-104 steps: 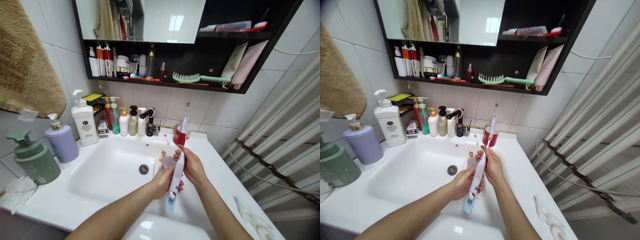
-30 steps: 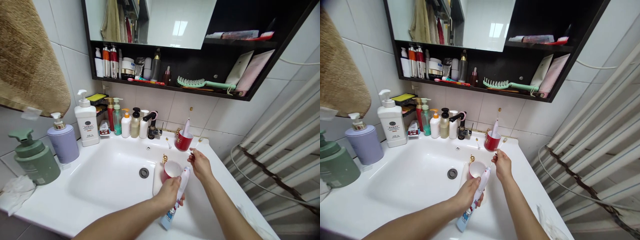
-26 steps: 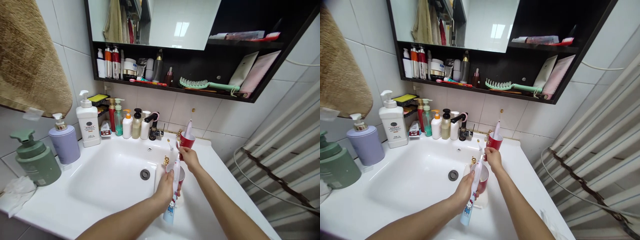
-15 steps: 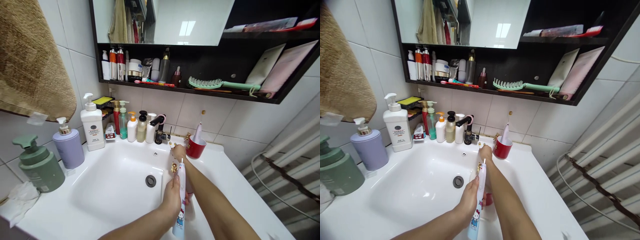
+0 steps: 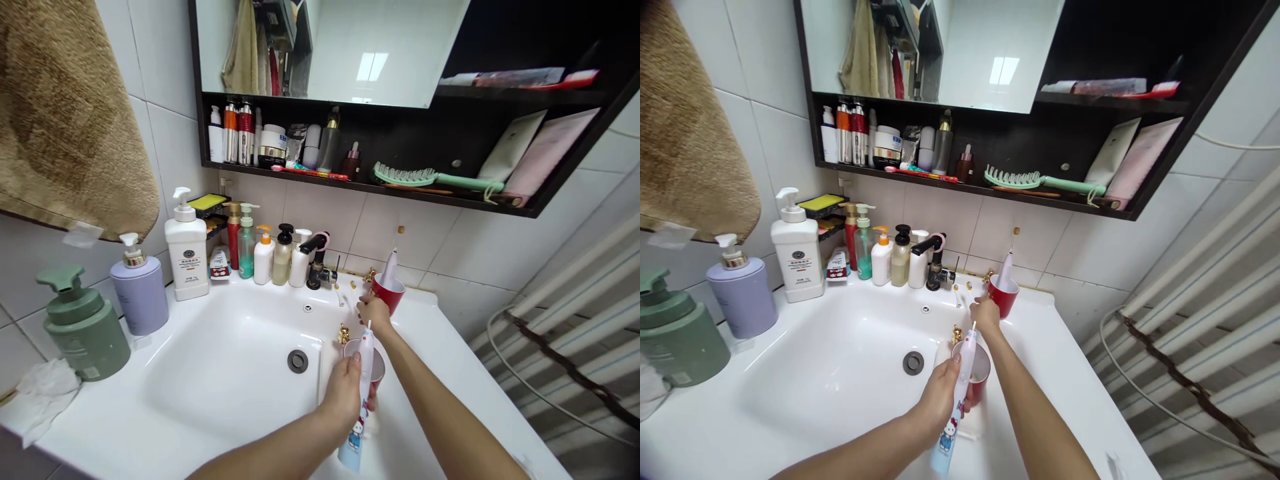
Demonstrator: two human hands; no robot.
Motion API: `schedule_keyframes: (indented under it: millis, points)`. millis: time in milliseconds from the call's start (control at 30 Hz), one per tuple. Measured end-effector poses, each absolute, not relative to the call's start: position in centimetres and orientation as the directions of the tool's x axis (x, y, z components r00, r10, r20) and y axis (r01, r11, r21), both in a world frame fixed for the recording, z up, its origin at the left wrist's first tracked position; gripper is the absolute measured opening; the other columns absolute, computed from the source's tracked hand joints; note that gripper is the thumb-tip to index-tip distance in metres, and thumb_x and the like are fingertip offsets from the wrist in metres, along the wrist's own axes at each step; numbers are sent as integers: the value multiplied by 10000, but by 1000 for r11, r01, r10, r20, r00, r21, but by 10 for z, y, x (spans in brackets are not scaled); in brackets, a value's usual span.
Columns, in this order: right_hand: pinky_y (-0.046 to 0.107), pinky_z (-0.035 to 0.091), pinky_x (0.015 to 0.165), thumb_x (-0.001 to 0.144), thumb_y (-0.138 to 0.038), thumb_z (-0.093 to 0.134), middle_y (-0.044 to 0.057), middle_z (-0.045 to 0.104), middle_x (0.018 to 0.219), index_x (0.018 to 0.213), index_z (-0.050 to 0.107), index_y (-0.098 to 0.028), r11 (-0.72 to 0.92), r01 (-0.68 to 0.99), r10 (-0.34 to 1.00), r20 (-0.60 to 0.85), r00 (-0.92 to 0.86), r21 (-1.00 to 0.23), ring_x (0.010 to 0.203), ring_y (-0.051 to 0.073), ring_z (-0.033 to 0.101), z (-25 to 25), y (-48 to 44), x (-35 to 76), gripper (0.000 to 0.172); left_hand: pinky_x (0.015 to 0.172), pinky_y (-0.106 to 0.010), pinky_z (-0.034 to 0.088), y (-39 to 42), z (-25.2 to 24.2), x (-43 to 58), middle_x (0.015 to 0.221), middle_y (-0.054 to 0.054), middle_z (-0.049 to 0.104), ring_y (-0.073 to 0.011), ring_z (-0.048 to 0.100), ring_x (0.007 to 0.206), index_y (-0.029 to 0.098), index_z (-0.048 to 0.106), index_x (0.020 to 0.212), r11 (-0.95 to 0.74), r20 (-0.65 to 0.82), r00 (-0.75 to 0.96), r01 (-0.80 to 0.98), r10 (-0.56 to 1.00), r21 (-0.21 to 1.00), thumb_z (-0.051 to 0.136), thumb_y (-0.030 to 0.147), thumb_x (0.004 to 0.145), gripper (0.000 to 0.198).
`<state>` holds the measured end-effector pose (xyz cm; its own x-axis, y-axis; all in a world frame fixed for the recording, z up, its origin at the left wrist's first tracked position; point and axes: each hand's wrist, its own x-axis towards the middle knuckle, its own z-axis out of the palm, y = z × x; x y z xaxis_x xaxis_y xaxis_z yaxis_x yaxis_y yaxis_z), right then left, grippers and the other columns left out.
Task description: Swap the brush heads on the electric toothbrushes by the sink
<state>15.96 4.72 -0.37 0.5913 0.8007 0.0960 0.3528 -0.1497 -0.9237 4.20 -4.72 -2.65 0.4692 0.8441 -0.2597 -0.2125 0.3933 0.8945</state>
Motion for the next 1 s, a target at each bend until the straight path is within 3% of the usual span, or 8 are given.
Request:
schedule_keyframes:
  millis: [67,133,233,300,533,1000]
  points:
    - [263,391,456,537,-156,497,-18,464,435,533,518,-158,-108,242,832,46,553,-964,435,115,470,3,18,161,21,386,-202,252,-50,-31,43,465,34,406,-59,359,346,153,395,655,364,-236,512,-166,826,917,258,600,613,469]
    - [224,385,417,550,-218,526,-16,493,494,607,528,-150,-55,10,873,-44,486,-998,419,85,459,9,-13,163,89,382,-199,254,-54,-36,44,469,35,408,-56,356,344,154,389,656,323,-202,561,-125,803,938,261,601,609,467]
    - [183,382,409,522,-235,585,-19,513,536,627,518,-147,-5,-333,913,-140,383,-943,433,63,464,14,-47,165,152,376,-194,257,-59,-42,45,471,38,412,-52,356,339,159,371,657,261,-154,612,-89,776,961,270,597,607,453]
    - [173,384,410,523,-233,594,-31,493,496,595,505,-145,18,-411,925,-141,352,-911,422,55,454,14,-57,166,145,371,-189,254,-61,-44,45,471,41,412,-49,358,338,161,360,654,233,-133,631,-78,765,969,267,598,607,449]
    - [161,371,406,535,-279,595,-50,454,443,548,464,-147,25,-379,924,-123,361,-925,399,40,411,11,-55,165,187,364,-184,265,-59,-41,43,488,35,417,-51,377,355,158,354,640,168,-113,641,-27,760,985,260,600,606,453]
    - [187,364,454,538,-326,582,-52,438,468,558,452,-168,19,-287,924,-93,370,-958,448,54,409,4,-53,163,206,361,-195,276,-57,-43,45,486,31,426,-59,385,349,145,372,646,252,-154,631,-69,761,965,283,557,626,422]
